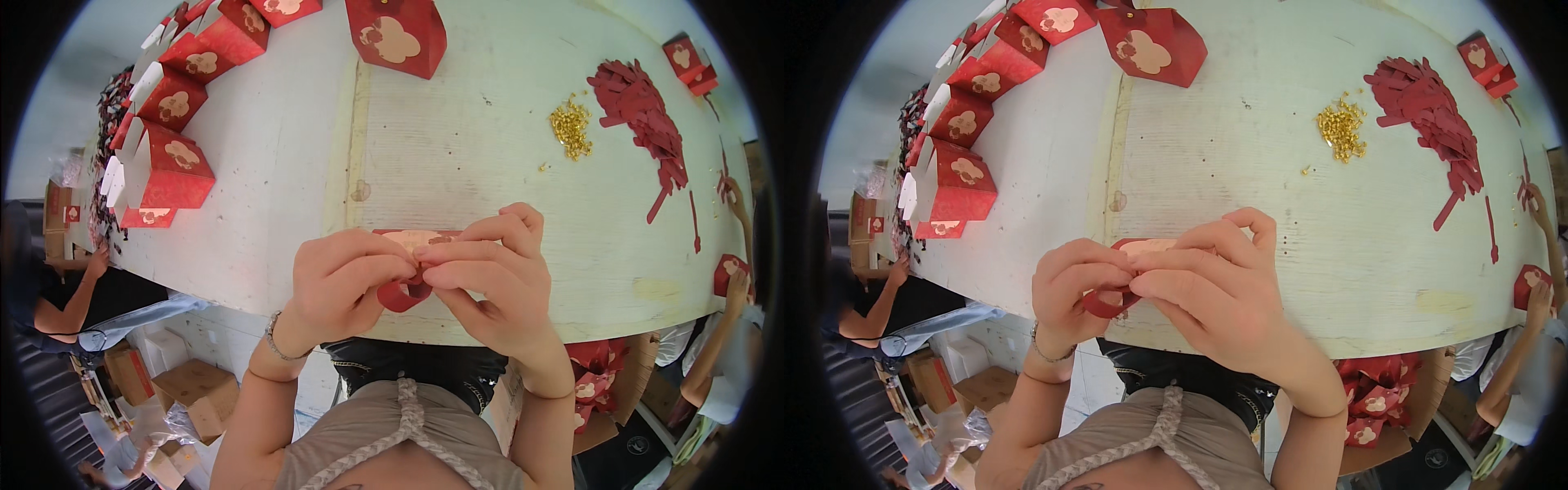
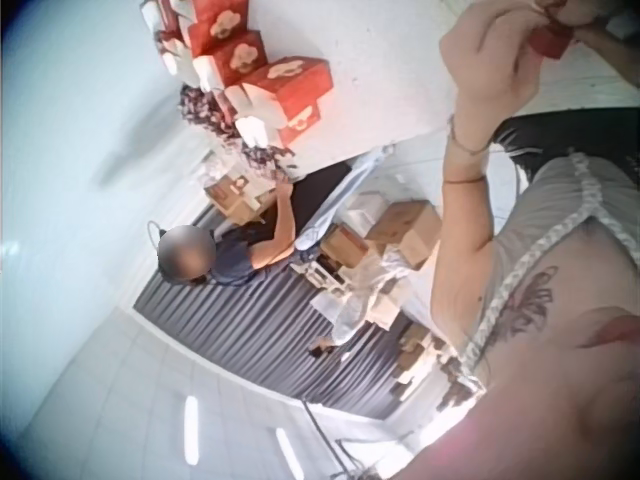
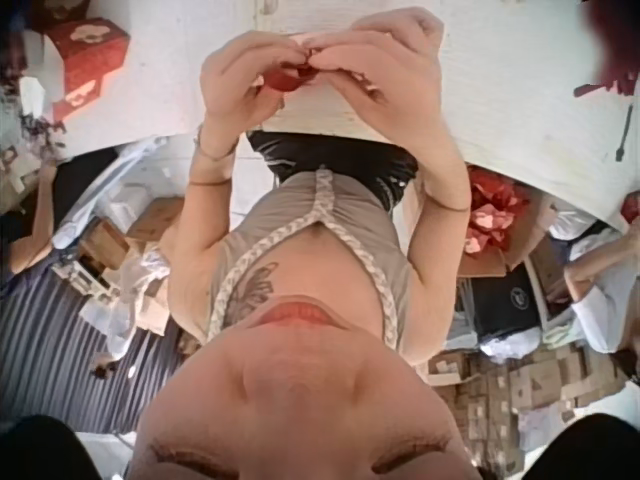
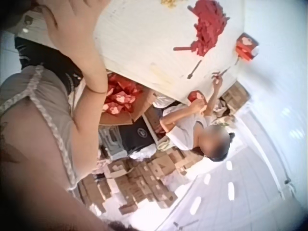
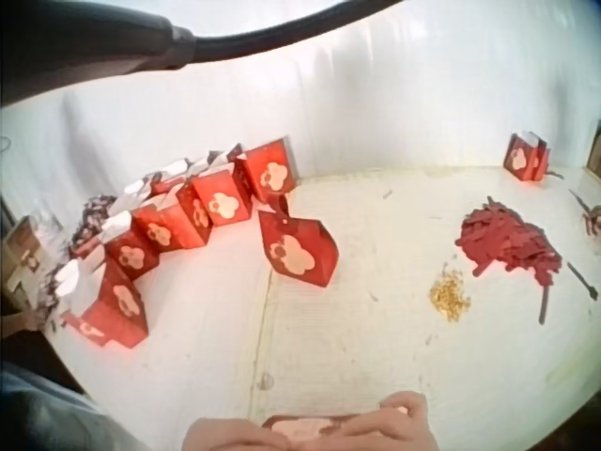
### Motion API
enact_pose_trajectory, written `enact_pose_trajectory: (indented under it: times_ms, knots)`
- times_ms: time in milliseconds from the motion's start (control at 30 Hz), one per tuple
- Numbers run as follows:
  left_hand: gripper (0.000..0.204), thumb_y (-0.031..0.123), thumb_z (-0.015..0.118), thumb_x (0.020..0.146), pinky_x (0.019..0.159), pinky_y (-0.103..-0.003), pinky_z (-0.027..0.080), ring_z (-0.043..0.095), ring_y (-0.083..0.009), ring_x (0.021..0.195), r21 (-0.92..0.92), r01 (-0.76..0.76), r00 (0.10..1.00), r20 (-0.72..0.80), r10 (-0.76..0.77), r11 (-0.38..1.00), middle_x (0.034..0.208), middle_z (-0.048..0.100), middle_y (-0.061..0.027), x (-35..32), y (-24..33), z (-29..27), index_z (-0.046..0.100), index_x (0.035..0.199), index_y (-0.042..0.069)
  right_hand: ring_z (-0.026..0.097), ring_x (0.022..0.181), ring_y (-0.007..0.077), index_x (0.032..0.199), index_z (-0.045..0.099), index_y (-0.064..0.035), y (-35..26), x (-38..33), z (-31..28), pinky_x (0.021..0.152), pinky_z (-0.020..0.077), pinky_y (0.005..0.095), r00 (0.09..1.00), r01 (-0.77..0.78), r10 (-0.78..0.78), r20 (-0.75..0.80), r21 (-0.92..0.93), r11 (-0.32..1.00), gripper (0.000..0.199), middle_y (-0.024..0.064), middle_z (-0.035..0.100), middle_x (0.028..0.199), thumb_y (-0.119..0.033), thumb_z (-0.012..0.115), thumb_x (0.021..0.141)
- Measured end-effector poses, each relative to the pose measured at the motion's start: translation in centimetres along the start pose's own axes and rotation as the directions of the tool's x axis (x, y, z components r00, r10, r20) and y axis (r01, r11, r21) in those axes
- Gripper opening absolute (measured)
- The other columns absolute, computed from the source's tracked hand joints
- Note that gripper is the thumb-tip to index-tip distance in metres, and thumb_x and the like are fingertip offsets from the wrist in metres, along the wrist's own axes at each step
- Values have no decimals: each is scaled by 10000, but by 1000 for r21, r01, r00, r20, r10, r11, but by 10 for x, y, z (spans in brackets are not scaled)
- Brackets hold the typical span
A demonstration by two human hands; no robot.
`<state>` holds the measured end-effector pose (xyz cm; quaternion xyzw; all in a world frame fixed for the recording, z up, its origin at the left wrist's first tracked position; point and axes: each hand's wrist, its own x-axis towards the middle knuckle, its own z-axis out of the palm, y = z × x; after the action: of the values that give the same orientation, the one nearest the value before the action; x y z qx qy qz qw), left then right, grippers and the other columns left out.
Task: The person assembles small red gift boxes by folding the flaps and attaching red paper strips to form handles. They place wrapped candies into the boxes and arrange the finished boxes on the table.
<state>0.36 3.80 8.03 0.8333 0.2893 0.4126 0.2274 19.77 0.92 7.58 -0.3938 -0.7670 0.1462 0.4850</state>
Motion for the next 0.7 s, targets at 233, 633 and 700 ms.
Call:
enact_pose_trajectory:
  times_ms: [233, 633, 700]
  knots:
    - [76, 23, 660, 767, 560, -274, 498, 625, -195, 659, -173, 67, 997, 37, -61, 983, 852, 653, -114, 1, -2, -1, 607, 820, 36, 514, 770, 161, 850, 656, -138, 3, -2, 5, 797, 318, 325, 999, 39, -39, -39, 19, 999, 252, -32, 652, 866, -98, 749, 619]
    - [248, -77, 637, 747, 602, -245, 535, 651, -135, 731, -428, 317, 936, 0, -351, 846, 779, 641, -79, -17, -2, 9, 564, 969, 7, 489, 721, 183, 941, 674, -74, 2, -1, 11, 648, 408, 278, 997, -64, 68, -22, 167, 984, 346, 5, 610, 789, 29, 750, 620]
    - [332, -61, 650, 755, 608, -248, 534, 659, -150, 728, -423, 320, 933, -12, -359, 848, 790, 647, -79, -17, 1, 8, 511, 1046, 20, 496, 732, 178, 926, 674, -51, -11, 7, 6, 621, 422, 267, 968, -252, 238, 83, 278, 927, 308, 24, 584, 810, 34, 745, 639]
